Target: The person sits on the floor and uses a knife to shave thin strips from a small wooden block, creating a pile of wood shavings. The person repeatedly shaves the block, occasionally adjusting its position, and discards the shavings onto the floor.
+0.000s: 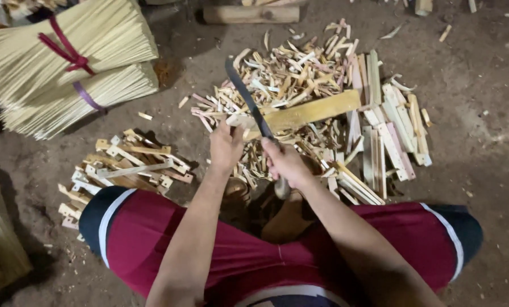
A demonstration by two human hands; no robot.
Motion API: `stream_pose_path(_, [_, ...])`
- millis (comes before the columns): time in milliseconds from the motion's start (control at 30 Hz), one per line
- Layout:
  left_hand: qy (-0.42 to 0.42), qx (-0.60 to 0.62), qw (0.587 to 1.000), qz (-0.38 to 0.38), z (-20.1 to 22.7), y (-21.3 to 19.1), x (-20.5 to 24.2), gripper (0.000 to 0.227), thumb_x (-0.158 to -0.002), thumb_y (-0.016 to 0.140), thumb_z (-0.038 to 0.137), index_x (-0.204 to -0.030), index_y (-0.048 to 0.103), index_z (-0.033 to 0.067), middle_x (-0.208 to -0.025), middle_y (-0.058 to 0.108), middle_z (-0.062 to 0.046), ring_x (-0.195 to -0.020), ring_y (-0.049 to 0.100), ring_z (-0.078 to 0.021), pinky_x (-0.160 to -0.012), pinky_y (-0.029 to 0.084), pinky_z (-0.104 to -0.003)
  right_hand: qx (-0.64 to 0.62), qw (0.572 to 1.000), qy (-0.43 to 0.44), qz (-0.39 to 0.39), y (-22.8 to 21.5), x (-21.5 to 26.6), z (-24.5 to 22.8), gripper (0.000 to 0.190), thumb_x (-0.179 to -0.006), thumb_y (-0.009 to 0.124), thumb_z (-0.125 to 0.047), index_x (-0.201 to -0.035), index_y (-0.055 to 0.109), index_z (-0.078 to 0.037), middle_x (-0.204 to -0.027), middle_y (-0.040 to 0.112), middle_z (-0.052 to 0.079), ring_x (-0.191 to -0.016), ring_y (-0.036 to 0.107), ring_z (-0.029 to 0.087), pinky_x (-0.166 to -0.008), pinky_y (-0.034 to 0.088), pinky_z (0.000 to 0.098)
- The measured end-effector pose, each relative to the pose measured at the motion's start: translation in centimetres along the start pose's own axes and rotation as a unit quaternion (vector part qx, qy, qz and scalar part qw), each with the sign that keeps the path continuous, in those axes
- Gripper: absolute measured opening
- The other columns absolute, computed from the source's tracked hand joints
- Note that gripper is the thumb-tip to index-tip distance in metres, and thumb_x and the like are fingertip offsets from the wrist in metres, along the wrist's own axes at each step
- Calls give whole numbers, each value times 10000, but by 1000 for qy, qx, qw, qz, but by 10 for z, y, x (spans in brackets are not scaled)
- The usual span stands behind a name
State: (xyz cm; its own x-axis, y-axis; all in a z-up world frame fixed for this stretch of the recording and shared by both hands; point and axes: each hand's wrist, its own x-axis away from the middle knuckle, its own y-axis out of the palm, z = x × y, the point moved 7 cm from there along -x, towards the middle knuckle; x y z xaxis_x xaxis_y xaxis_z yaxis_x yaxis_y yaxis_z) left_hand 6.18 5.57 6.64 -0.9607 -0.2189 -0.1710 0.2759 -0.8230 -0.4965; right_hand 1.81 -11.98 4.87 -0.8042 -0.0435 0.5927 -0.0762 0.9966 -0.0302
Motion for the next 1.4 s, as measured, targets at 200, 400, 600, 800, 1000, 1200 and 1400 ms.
stream_pose_path(200, [-38, 4, 999, -19, 21, -11, 24, 187, -921, 669, 149, -1052, 680, 16, -927, 757, -205, -950, 726, -412, -798, 574, -519, 22, 893, -427, 143, -3, 75, -111, 259, -927, 675, -180, -730, 606, -26, -567, 516, 92, -483, 506, 185, -411, 350, 323])
stream_pose_path(400, [15, 16, 1000, 7, 36, -11, 6, 135, -873, 687, 96, -981, 671, 16, -835, 739, -223, -881, 734, -416, -707, 570, -502, 340, 911, -214, 97, 0, -42, 37, 408, -934, 636, -340, -784, 632, 39, -665, 654, 287, -747, 701, 478, -621, 500, 560])
stream_pose_path(600, [61, -64, 996, 11, -44, 15, 0, 301, -914, 736, 232, -997, 671, -50, -812, 716, -270, -835, 717, -466, -737, 568, -539, 41, 999, 16, -2, -10, -13, 12, 530, -910, 649, -562, -769, 645, -51, -559, 574, 96, -362, 551, 200, -356, 478, 335])
stream_pose_path(800, [21, -62, 998, -1, -4, -4, 10, 280, -906, 709, 189, -1049, 667, -48, -845, 732, -249, -855, 718, -457, -744, 565, -549, 226, 922, -258, 181, -5, 40, -73, 585, -917, 683, -525, -723, 655, 27, -633, 626, 260, -688, 676, 442, -627, 460, 530])
stream_pose_path(1000, [36, -39, 999, -11, 28, -8, 6, 244, -913, 687, 139, -1073, 654, -41, -847, 738, -227, -852, 719, -452, -715, 570, -543, 229, 929, -247, 150, -5, -10, -23, 349, -855, 728, -358, -751, 629, -40, -691, 679, 198, -754, 709, 419, -623, 463, 548])
stream_pose_path(1200, [-45, -49, 998, -20, -22, 10, 7, 280, -895, 677, 248, -961, 677, -24, -836, 717, -241, -890, 713, -449, -751, 530, -580, 429, 881, -191, 61, -7, -77, 49, 407, -941, 524, -296, -766, 653, 47, -720, 677, 285, -783, 708, 488, -703, 534, 593])
stream_pose_path(1400, [-59, -43, 997, -15, -33, 11, 0, 276, -871, 709, 208, -964, 662, -47, -841, 714, -287, -908, 706, -477, -731, 488, -579, -118, 974, 125, -145, 6, -50, 47, 624, -978, 506, -687, -814, 519, -85, -552, 434, -18, -329, 437, 81, -315, 396, 214])
